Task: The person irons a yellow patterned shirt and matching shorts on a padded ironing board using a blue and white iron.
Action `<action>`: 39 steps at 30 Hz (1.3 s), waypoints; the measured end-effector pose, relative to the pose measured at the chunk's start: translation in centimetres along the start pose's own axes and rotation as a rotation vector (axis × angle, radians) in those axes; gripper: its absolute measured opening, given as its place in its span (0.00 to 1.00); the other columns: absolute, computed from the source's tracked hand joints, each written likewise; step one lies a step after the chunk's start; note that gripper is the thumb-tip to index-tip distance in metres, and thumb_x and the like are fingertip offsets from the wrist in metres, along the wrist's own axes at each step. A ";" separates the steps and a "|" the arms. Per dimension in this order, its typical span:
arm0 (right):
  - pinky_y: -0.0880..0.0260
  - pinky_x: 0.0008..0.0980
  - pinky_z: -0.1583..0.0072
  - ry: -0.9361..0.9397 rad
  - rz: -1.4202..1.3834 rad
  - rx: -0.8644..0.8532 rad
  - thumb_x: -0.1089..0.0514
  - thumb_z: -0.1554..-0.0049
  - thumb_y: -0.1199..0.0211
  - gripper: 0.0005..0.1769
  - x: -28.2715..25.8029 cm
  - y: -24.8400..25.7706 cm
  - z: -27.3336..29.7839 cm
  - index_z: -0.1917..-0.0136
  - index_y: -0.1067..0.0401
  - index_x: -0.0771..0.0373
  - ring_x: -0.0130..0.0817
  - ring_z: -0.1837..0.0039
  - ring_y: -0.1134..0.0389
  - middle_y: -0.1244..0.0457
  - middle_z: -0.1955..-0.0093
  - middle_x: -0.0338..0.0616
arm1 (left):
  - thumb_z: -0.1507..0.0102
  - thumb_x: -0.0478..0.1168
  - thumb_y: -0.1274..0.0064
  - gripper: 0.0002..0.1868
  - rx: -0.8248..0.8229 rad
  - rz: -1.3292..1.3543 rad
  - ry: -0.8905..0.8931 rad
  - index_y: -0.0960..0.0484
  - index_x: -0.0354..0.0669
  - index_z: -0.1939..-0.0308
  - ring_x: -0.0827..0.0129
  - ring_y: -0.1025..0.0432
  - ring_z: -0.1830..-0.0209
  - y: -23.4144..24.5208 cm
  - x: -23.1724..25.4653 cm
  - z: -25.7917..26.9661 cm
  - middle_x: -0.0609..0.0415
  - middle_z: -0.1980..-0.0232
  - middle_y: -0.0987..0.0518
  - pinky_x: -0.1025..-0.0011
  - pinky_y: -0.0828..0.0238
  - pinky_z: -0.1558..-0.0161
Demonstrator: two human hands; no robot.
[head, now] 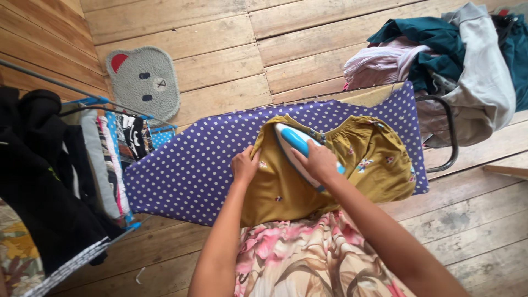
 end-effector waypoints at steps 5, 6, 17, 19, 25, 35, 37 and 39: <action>0.27 0.56 0.55 -0.122 0.021 0.011 0.26 0.44 0.44 0.36 4.3 1.0 2.2 0.44 0.28 0.60 0.61 0.57 0.28 0.31 0.60 0.62 | 0.33 0.57 0.52 0.20 -0.015 0.078 0.074 0.17 0.47 0.64 0.44 0.22 0.64 0.1 -2.0 -0.7 0.44 0.69 0.17 0.51 0.29 0.62; 0.27 0.55 0.54 -0.097 0.028 0.015 0.26 0.43 0.44 0.36 4.9 1.0 2.9 0.45 0.27 0.61 0.60 0.56 0.27 0.30 0.60 0.61 | 0.33 0.58 0.53 0.20 -0.033 0.069 0.109 0.17 0.47 0.64 0.44 0.22 0.63 -0.2 -2.4 -0.8 0.44 0.68 0.17 0.51 0.29 0.61; 0.27 0.48 0.56 -0.483 -0.130 0.206 0.19 0.50 0.41 0.43 26.0 7.4 12.7 0.50 0.22 0.61 0.51 0.58 0.26 0.29 0.60 0.55 | 0.30 0.49 0.53 0.19 0.287 0.192 0.155 0.16 0.35 0.56 0.50 0.22 0.62 0.1 -10.7 -2.5 0.40 0.60 0.16 0.53 0.27 0.56; 0.25 0.48 0.53 -0.616 -0.076 0.245 0.16 0.46 0.43 0.46 31.5 9.4 14.4 0.53 0.22 0.64 0.51 0.55 0.24 0.28 0.59 0.57 | 0.31 0.49 0.51 0.18 0.410 0.118 0.223 0.16 0.36 0.54 0.52 0.22 0.62 2.9 -12.0 -2.2 0.42 0.59 0.16 0.55 0.27 0.58; 0.28 0.55 0.49 -0.549 0.035 0.321 0.21 0.44 0.40 0.41 41.3 11.9 11.8 0.43 0.21 0.61 0.63 0.47 0.28 0.29 0.52 0.63 | 0.39 0.43 0.46 0.16 0.490 -0.319 0.304 0.16 0.43 0.50 0.52 0.26 0.53 6.0 -5.8 -0.7 0.43 0.53 0.19 0.54 0.30 0.53; 0.33 0.51 0.39 -0.276 -0.004 0.490 0.36 0.47 0.30 0.32 41.4 11.9 5.7 0.40 0.23 0.62 0.56 0.41 0.31 0.32 0.46 0.57 | 0.36 0.41 0.46 0.22 0.085 -0.437 -0.540 0.26 0.46 0.37 0.63 0.30 0.35 -6.6 14.9 -4.0 0.52 0.37 0.23 0.36 0.56 0.31; 0.35 0.47 0.33 -0.066 0.104 0.751 0.45 0.49 0.28 0.32 37.5 12.5 6.9 0.36 0.26 0.63 0.52 0.37 0.34 0.34 0.43 0.55 | 0.35 0.45 0.44 0.27 -0.103 -0.590 -0.381 0.29 0.46 0.34 0.61 0.32 0.34 -8.7 15.2 -4.8 0.49 0.35 0.25 0.38 0.58 0.24; 0.38 0.43 0.28 0.052 -0.076 0.763 0.57 0.43 0.30 0.22 34.4 11.1 7.6 0.37 0.30 0.61 0.47 0.32 0.39 0.38 0.39 0.50 | 0.34 0.47 0.45 0.29 -0.270 -0.690 -0.299 0.30 0.43 0.31 0.58 0.28 0.37 -10.1 14.9 -5.7 0.46 0.40 0.21 0.43 0.55 0.21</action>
Point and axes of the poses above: each hand's wrist, its own z-axis away from the middle knuckle, its own y-axis out of the back of the hand, x = y × z, the point moved 6 cm from there along -z, towards the middle knuckle
